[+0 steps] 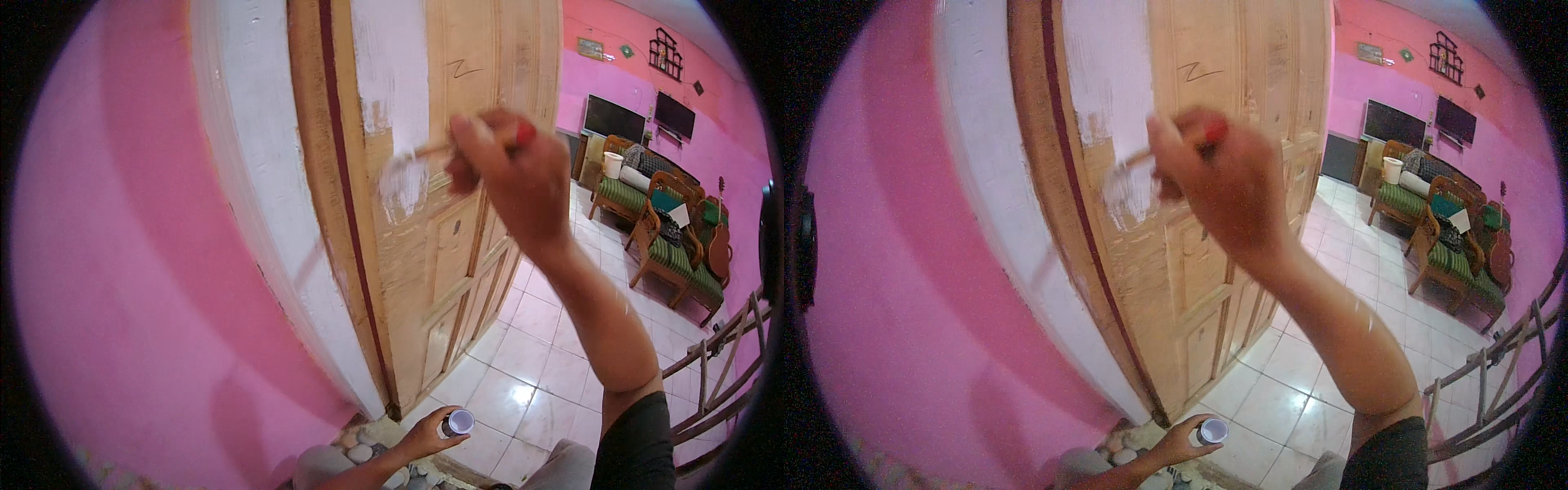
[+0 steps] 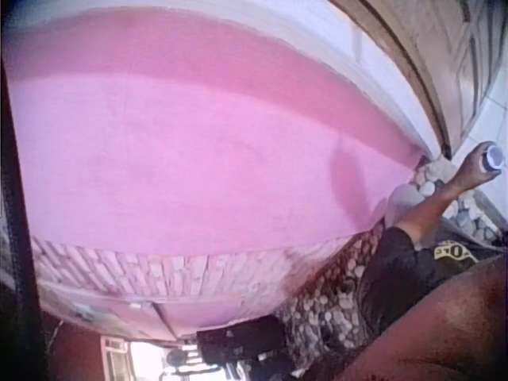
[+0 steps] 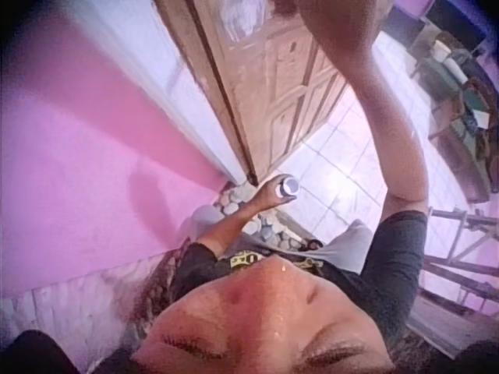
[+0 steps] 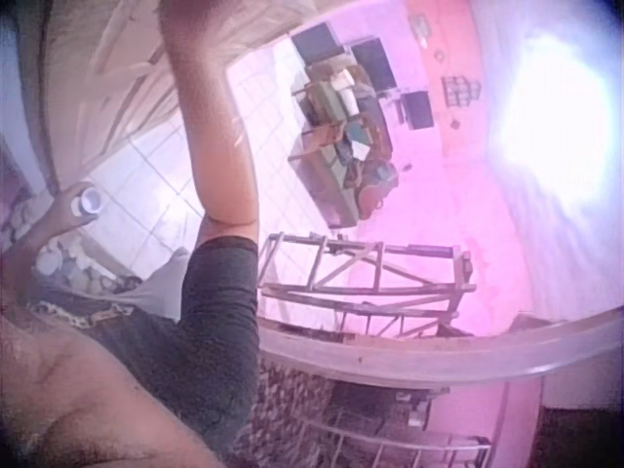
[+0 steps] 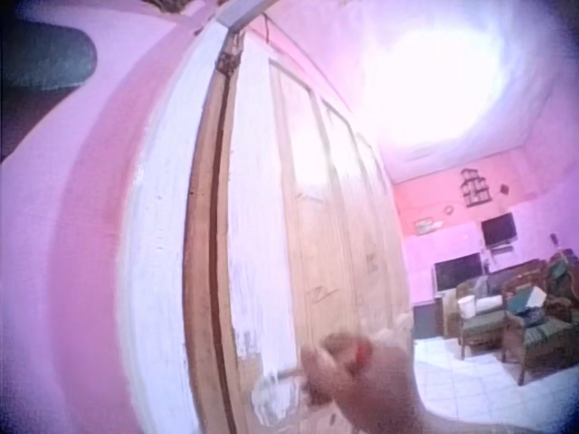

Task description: The person paints a door frame using a brush and white paint from a small can. They dip the brush into the paint can and then apply the paint to the top and side edges of the door frame and the top of a wooden door.

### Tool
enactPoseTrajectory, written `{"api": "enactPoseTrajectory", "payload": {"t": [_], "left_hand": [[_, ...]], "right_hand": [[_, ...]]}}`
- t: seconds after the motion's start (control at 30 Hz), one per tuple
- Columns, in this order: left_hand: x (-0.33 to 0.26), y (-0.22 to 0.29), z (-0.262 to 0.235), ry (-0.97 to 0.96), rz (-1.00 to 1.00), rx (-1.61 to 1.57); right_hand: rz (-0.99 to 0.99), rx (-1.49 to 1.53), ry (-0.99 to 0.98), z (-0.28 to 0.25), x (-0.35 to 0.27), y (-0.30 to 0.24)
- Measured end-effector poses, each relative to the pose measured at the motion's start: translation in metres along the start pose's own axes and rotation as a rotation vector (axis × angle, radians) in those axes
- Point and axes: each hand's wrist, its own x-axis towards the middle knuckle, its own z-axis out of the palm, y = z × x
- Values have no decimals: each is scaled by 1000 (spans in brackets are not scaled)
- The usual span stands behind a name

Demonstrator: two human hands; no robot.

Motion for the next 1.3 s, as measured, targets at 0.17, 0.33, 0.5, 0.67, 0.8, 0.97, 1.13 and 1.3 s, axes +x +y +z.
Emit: {"api": "enactPoseTrajectory", "payload": {"t": [0.17, 0.33, 0.5, 0.67, 0.8, 0.97, 1.13, 1.3], "left_hand": [[3, -16, 10, -29, 14, 3], [1, -15, 11, -58, -24, -16], [-4, -21, 6, -41, -30, -31], [-3, -8, 3, -40, -41, -23], [-4, -11, 3, -26, -22, -8], [-5, -9, -1, -16, -18, -8], [-3, -9, 5, -40, -5, -37], [-1, -2, 6, -51, -20, -24]], "right_hand": [[-173, 87, 85, 7, 46, -37], [-395, 313, 204, 3, 40, -45], [-554, 4, 348, 24, 11, 6], [-482, -112, 150, 21, -54, 43], [-308, -68, 127, 11, -99, 55], [-97, -120, 30, -3, -98, 43], [-65, 165, 69, 19, -41, 22], [-309, 251, 118, 20, 14, -19]]}}
